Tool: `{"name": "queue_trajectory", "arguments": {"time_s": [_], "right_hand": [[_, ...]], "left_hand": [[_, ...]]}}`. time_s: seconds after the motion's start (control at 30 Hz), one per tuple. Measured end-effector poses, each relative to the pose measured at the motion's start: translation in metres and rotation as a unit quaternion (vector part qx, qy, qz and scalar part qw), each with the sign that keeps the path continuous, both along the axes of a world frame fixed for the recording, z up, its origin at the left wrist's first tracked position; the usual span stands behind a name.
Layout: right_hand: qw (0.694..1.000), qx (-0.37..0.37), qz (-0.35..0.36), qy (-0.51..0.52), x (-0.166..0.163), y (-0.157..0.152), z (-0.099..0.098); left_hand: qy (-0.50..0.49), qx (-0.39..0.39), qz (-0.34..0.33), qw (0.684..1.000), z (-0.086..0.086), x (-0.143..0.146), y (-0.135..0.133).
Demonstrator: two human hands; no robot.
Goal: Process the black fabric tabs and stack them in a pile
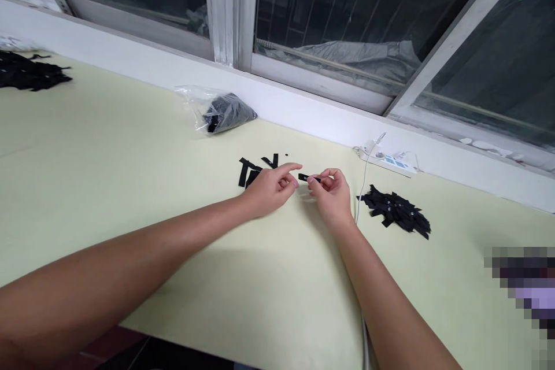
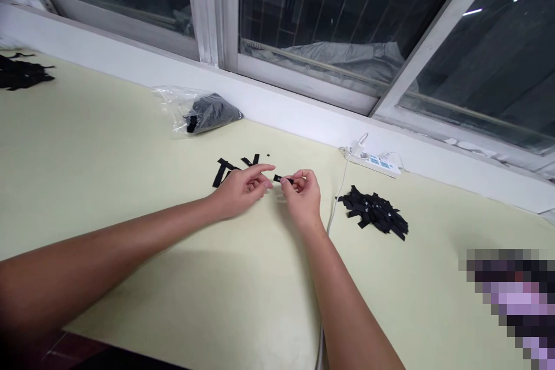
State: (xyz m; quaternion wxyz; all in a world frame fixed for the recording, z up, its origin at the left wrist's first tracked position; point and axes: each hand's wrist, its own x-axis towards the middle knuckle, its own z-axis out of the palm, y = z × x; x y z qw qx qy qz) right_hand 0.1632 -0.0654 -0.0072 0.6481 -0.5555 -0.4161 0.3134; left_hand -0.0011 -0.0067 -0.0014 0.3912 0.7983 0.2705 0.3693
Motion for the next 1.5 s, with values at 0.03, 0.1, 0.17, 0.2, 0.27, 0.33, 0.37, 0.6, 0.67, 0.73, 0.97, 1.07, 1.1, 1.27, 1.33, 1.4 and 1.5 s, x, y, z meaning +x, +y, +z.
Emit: {"name": "queue_trajectory", "arguments": {"time_s": [0.03,0.1,0.17,0.2,0.27,0.33,0.37,0.6,0.67,0.73,0.97,1.07,1.1,1.27,1.33,1.4,1.5], "right_hand": [[1.0,0.004,0.004,-0.017,-0.003,0.0,0.0],[0.999,0.013,0.009,-0.047,-0.008,-0.001,-0.001],[0.997,0.018,0.014,-0.074,-0.013,-0.001,-0.002],[0.996,0.018,0.017,-0.086,-0.015,-0.001,-0.003],[0.994,0.015,0.022,-0.105,-0.017,-0.001,-0.004],[0.992,0.01,0.024,-0.121,-0.017,-0.002,-0.003],[0.991,0.008,0.026,-0.128,-0.017,-0.003,-0.003],[0.987,-0.011,0.056,-0.148,-0.022,-0.007,0.002],[0.988,-0.007,0.062,-0.14,-0.023,-0.007,0.001],[0.99,-0.006,0.064,-0.126,-0.024,-0.006,-0.001],[0.992,-0.035,0.051,-0.111,-0.022,-0.003,-0.004],[0.993,-0.037,0.049,-0.099,-0.021,-0.001,-0.005],[0.994,-0.039,0.049,-0.094,-0.021,-0.001,-0.005],[0.995,-0.051,0.054,-0.071,-0.021,0.0,-0.004],[0.995,-0.05,0.057,-0.06,-0.022,-0.001,-0.002],[0.996,-0.046,0.066,-0.043,-0.022,-0.002,-0.001],[0.995,-0.048,0.077,-0.034,-0.022,-0.002,-0.002]], "left_hand": [[0.004,0.003,-0.001,1.0,0.0,0.0,-0.001],[0.016,0.015,0.005,1.0,0.0,0.0,-0.001],[0.032,0.033,0.016,0.999,0.0,0.0,0.001],[0.041,0.041,0.022,0.998,-0.001,-0.001,0.002],[0.052,0.043,0.027,0.997,-0.003,-0.001,0.004],[0.048,0.028,0.022,0.998,-0.004,-0.001,0.006],[0.041,0.016,0.018,0.999,-0.005,-0.001,0.007],[0.006,-0.098,-0.011,0.995,-0.002,0.002,0.008],[0.002,-0.117,-0.003,0.993,-0.001,0.003,0.008],[0.007,-0.127,0.006,0.992,0.001,0.003,0.009],[0.058,-0.154,0.011,0.986,0.005,0.004,0.01],[0.059,-0.158,0.006,0.986,0.005,0.004,0.011],[0.058,-0.159,0.004,0.986,0.004,0.004,0.011],[0.057,-0.174,-0.003,0.983,0.004,0.005,0.011],[0.055,-0.187,-0.002,0.981,0.004,0.005,0.011],[0.05,-0.198,0.003,0.979,0.003,0.005,0.013],[0.04,-0.209,0.006,0.977,0.0,0.006,0.016]]}}
